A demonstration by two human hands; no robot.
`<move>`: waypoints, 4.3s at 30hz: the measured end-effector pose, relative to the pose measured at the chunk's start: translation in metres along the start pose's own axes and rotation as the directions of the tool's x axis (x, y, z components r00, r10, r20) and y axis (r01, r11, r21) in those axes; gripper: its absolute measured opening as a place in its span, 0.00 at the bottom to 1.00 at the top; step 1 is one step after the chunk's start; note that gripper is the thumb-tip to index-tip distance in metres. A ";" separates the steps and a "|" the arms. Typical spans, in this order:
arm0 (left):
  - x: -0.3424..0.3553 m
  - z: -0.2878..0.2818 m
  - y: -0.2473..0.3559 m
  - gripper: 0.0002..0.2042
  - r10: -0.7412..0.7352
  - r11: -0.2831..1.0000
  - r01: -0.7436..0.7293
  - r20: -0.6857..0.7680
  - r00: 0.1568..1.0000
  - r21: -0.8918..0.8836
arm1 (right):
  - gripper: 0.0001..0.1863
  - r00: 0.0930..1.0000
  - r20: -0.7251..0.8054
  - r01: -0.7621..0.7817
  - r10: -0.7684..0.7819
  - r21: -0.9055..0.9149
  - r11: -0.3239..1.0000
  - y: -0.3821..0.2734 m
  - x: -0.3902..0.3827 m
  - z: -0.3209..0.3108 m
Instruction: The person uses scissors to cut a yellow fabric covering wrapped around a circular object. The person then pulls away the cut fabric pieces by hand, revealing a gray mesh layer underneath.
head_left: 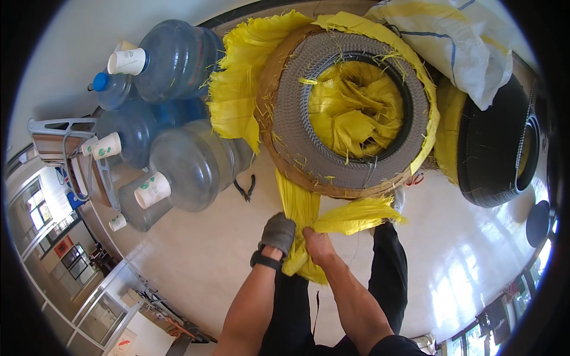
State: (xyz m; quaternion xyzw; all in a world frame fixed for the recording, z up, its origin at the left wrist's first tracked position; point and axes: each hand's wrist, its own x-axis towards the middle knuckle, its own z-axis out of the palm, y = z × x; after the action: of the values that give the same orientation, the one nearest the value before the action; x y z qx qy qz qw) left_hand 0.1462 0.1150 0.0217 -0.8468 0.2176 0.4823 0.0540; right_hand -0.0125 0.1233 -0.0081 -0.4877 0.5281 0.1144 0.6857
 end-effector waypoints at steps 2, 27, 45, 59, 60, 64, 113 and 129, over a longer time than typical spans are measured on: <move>-0.047 -0.017 0.026 0.17 0.005 1.000 -0.004 0.090 0.996 -0.009 | 0.15 1.000 -0.030 -0.001 0.005 0.126 0.992 -0.003 -0.035 -0.004; -0.032 0.065 0.040 0.41 0.272 0.945 -0.286 -0.104 0.957 -0.160 | 0.10 0.734 -0.350 -0.028 0.582 0.841 0.541 0.032 -0.189 -0.205; 0.126 0.161 0.009 0.21 0.136 0.990 -0.121 0.287 0.948 -0.070 | 0.19 0.886 -0.178 0.006 0.428 0.928 0.373 0.086 0.053 -0.087; 0.080 0.129 0.013 0.23 0.245 0.950 -0.156 0.337 0.909 -0.269 | 0.17 0.964 0.229 -0.238 0.136 0.970 0.052 0.053 0.082 -0.070; 0.077 0.126 0.013 0.23 0.243 0.959 -0.172 0.341 0.908 -0.224 | 0.17 0.960 0.247 -0.255 0.132 0.966 0.046 0.055 0.080 -0.067; 0.053 0.106 0.042 0.23 0.196 0.976 -0.216 0.406 0.893 0.005 | 0.19 0.955 0.248 -0.248 0.162 0.969 -0.019 0.079 0.088 -0.057; 0.231 -0.102 0.046 0.51 -0.316 0.403 0.133 -0.002 0.949 -0.906 | 0.28 0.808 -0.578 0.181 -0.117 0.055 0.982 -0.214 -0.131 -0.251; 0.284 -0.177 0.113 0.40 -0.182 0.402 0.181 0.116 0.977 -0.898 | 0.17 0.827 -0.553 0.057 -0.102 -0.097 0.994 -0.220 -0.107 -0.199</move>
State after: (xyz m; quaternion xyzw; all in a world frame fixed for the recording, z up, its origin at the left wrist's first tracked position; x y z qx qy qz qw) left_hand 0.3643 -0.1302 -0.1098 -0.7615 -0.1681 0.5144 -0.3567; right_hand -0.0309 -0.1047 0.2084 -0.5472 0.6796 -0.0411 0.4869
